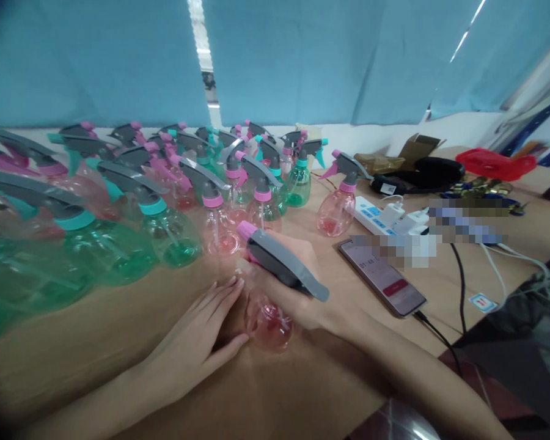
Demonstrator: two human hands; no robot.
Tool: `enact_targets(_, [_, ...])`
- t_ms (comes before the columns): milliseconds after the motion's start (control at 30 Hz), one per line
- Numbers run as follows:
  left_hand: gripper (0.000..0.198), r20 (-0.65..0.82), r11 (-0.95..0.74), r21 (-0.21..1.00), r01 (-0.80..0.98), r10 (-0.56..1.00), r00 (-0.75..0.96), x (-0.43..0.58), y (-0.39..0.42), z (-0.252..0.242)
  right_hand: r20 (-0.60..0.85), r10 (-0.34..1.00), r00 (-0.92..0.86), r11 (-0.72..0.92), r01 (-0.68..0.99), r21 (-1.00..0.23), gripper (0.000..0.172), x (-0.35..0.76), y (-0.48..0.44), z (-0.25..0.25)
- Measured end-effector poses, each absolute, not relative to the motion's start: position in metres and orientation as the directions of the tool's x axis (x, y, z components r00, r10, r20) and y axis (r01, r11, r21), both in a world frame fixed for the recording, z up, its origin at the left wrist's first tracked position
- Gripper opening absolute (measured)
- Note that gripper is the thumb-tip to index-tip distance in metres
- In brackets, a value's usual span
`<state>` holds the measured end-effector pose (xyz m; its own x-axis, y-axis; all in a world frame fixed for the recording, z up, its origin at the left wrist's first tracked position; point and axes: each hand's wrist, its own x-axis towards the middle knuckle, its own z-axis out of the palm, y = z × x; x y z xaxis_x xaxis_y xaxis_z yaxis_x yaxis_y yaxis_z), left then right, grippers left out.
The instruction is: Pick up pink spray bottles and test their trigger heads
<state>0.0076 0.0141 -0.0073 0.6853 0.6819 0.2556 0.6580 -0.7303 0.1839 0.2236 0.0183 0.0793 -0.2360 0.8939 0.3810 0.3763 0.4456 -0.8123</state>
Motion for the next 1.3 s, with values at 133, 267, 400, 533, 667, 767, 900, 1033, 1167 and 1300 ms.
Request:
enact_targets(133, [0.064,0.246,-0.728,0.176,0.662,0.684,0.687,0.007,0.014,-0.006,0.372,0.898,-0.237,0.44,0.442,-0.781,0.022,0.225,0.018,0.08])
enact_targets(267, [0.065,0.242,-0.728,0.174,0.663,0.684,0.688,0.008,0.013,-0.006,0.422,0.885,-0.195,0.463,0.437,-0.771,0.022,0.224,0.02,0.08])
enact_targets(400, [0.065,0.249,-0.732,0.191,0.654,0.681,0.689,0.009,0.013,-0.006,0.442,0.86,-0.254,0.51,0.411,-0.756,0.017,0.225,0.022,0.076])
enact_targets(533, [0.064,0.237,-0.728,0.194,0.658,0.685,0.688,0.009,0.012,-0.004,0.449,0.848,-0.28,0.529,0.403,-0.747,0.016,0.225,0.021,0.074])
enact_targets(667, [0.064,0.219,-0.727,0.173,0.665,0.686,0.694,0.01,0.012,-0.003,0.47,0.843,-0.262,0.537,0.351,-0.767,0.013,0.22,0.019,0.078])
enact_targets(767, [0.063,0.209,-0.734,0.153,0.662,0.678,0.704,0.01,0.012,-0.003,0.472,0.848,-0.238,0.529,0.353,-0.772,0.017,0.22,0.02,0.079])
enact_targets(900, [0.06,0.209,-0.738,0.153,0.658,0.675,0.708,0.011,0.013,-0.002,0.448,0.873,-0.194,0.487,0.427,-0.762,0.018,0.229,0.021,0.068])
enact_targets(1033, [0.058,0.203,-0.738,0.157,0.657,0.675,0.71,0.011,0.013,-0.001,0.438,0.892,-0.116,0.432,0.507,-0.746,0.017,0.238,0.021,0.055])
enact_targets(1167, [0.058,0.203,-0.74,0.156,0.655,0.673,0.712,0.01,0.013,0.0,0.399,0.911,-0.109,0.397,0.495,-0.772,0.018,0.236,0.019,0.057])
enact_targets(1300, [0.058,0.201,-0.738,0.166,0.654,0.674,0.711,0.01,0.013,0.0,0.419,0.902,-0.103,0.414,0.479,-0.774,0.017,0.229,0.016,0.064])
